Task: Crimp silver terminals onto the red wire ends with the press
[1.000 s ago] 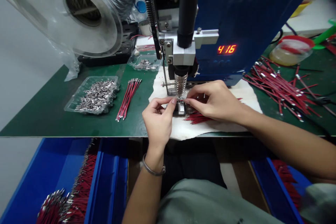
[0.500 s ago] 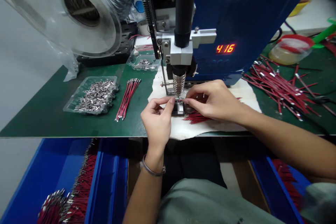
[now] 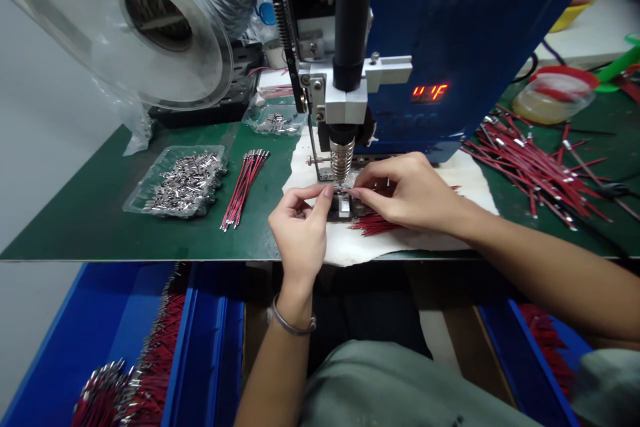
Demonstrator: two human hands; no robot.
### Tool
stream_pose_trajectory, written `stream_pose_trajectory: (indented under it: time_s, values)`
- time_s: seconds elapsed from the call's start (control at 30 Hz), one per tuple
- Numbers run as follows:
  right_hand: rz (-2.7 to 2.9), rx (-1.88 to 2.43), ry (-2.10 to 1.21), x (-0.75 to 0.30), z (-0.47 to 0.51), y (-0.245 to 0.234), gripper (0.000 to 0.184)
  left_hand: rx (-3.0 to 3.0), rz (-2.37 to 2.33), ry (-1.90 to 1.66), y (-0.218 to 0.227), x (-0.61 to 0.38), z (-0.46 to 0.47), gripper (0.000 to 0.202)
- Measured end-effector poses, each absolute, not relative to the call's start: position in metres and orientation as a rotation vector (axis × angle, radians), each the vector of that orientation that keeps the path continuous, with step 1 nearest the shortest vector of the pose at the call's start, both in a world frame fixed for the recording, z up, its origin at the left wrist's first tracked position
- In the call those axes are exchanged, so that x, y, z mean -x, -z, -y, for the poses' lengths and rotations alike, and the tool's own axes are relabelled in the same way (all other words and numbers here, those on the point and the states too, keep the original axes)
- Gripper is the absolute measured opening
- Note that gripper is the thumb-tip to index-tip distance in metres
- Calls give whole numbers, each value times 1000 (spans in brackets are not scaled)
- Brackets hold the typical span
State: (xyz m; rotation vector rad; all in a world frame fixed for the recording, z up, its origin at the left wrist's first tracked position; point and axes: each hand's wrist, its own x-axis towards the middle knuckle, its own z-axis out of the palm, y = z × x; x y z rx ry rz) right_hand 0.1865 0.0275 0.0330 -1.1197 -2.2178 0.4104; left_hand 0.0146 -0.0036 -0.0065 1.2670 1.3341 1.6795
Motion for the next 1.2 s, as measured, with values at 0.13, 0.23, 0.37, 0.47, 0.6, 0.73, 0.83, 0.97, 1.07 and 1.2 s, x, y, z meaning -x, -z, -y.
stream_pose_trajectory:
  time_s: [0.13,0.23,0.37,0.47,0.6,0.73,0.83,0.97,1.07,1.2]
  values:
    - [2216,1129,-412,-187,-27,-34,13,-1260,-1340,-1663,6,-15,3,15]
    - [2217,1127,-411,-186,-27,-34,13,-1255,-1350,-1657,6,-14,3,15]
    - [2221,1125,-407,-186,-27,-34,13,-1255,-1343,-1667,7,-15,3,14]
    - [2220,1115,-400,-187,-27,-34,13,-1266,-1327,-1674,7,-15,4,13]
    - [2220,1110,-387,-187,-27,-34,12,-1284,-1339,-1669,6,-15,4,13]
    - [2226,1123,-391,-187,-28,-33,12,-1287,-1351,-1660,5,-15,4,15]
    - [2225,1130,-398,-187,-28,-33,13,-1275,-1334,-1665,6,-16,4,14]
    - [2223,1128,-398,-187,-27,-33,13,-1268,-1332,-1665,6,-15,4,13]
    - [2223,1134,-391,-186,-27,-34,14,-1276,-1353,-1661,6,-15,4,14]
    - [2218,1128,-389,-186,-27,-34,13,-1288,-1351,-1659,6,-15,4,14]
